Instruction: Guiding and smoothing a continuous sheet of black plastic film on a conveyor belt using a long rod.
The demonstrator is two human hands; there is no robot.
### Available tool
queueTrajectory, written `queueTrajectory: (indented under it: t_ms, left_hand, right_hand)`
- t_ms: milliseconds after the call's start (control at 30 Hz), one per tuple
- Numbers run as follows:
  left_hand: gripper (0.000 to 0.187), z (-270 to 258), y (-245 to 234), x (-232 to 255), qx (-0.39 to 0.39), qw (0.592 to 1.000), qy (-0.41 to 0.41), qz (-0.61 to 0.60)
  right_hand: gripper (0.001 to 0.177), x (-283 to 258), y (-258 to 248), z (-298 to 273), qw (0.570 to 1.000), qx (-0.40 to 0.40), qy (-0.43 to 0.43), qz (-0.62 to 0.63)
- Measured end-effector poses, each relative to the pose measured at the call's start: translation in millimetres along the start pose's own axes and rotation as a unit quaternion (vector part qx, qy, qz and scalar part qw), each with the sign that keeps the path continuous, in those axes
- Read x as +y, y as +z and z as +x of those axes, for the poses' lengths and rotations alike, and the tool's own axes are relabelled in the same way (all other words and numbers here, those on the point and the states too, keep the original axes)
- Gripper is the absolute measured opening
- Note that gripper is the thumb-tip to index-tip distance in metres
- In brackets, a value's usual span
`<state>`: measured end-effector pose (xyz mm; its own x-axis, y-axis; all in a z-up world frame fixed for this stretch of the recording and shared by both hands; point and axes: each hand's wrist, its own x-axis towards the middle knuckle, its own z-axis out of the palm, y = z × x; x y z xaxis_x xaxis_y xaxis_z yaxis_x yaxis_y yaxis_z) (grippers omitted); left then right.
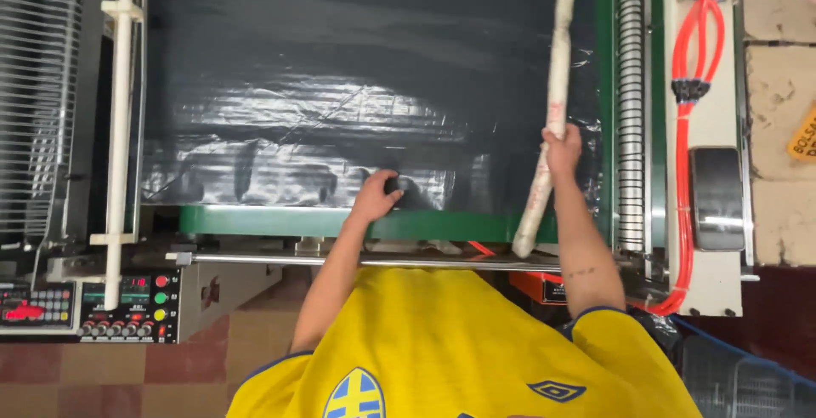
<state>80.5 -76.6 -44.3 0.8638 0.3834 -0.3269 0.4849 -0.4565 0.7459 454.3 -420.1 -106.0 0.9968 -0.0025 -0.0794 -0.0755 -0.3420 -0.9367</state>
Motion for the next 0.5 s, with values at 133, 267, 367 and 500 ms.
queueTrajectory:
  t_ms: [133, 267, 367, 500]
  left_hand:
    - [0.046, -19, -25, -21, 0.026, 0.998, 0.007, -0.058]
    - [0.039, -46, -67, -63, 0.096, 0.991, -0.001, -0.098]
    - [0.038, -68, -97, -97, 0.148, 0.978, -0.017, -0.148]
    - [0.034, -98, -138, -134, 0.199, 0.965, -0.054, -0.162]
  right_hand:
    - [0.039, -107, 65, -73, 0.994, -0.084, -0.035, 0.056]
    - [0.034, -202, 152, -157, 0.954, -0.211, 0.017, 0.213]
    - [0.033, -243, 218, -219, 0.911, -0.283, 0.052, 0.295]
    - [0.031, -277, 292, -300, 0.865, -0.344, 0.088, 0.353]
